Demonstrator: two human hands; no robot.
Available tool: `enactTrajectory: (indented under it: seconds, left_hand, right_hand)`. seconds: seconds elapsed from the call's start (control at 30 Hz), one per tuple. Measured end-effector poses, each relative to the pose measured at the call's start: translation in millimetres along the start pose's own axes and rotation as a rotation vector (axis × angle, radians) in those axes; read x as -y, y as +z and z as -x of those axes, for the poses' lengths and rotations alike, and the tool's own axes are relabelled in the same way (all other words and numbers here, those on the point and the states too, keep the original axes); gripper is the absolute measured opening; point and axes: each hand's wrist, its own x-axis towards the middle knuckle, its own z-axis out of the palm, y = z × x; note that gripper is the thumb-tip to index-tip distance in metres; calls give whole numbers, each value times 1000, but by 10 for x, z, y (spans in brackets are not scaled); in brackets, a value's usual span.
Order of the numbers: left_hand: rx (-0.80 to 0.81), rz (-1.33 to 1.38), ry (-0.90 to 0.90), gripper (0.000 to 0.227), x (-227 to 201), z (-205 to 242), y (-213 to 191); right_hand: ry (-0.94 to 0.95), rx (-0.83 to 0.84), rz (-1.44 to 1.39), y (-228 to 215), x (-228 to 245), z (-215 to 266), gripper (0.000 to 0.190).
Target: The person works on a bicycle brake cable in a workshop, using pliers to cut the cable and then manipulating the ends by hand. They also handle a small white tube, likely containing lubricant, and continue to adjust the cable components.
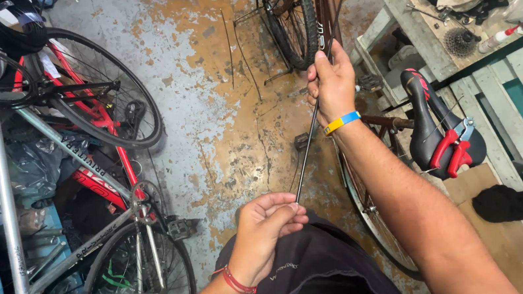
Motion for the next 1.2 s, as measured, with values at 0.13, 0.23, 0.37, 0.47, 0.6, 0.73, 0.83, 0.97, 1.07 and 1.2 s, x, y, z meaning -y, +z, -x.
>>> enactTrajectory:
  seconds: [0.13, 0.23, 0.37, 0.47, 0.6, 0.73, 0.83, 0.97, 1.07, 1.2]
  left_hand:
    - [11, 46, -11, 22, 13, -20, 4]
    - [10, 56, 22, 24, 57, -23, 14]
    - [17, -58, 135, 24, 188, -47, -6]
    - [95, -138, 205, 26, 231, -54, -25]
    - [242, -279, 201, 46, 175, -56, -54]
    - [246, -502, 545, 34, 114, -40, -28]
    - [286, -570, 491, 19, 40, -111, -1]
    - [386, -807, 481, 16, -84, -295, -53]
    - [362, -892, 581, 19, -381, -679, -26]
    - [334, -895, 870, 37, -1166, -1126, 578]
  right_hand:
    - [24, -15, -22, 21, -26, -20, 69]
    - [6, 7, -25, 16, -51, -14, 65]
    - [9, 42, -22, 1, -83, 12, 57]
    - [41, 46, -26, -24, -91, 18, 62]
    - [40, 40, -38, -37, -8, 70, 51]
    - [36, 16, -32, -148, -59, 101, 71]
    - [9, -6, -14, -258, -62, 256, 67]
    - [-17, 11, 1, -320, 76, 531, 55]
    - [-61, -38, -5, -350, 57, 716, 54]
    - [-89, -34, 57, -362, -1, 1052, 53]
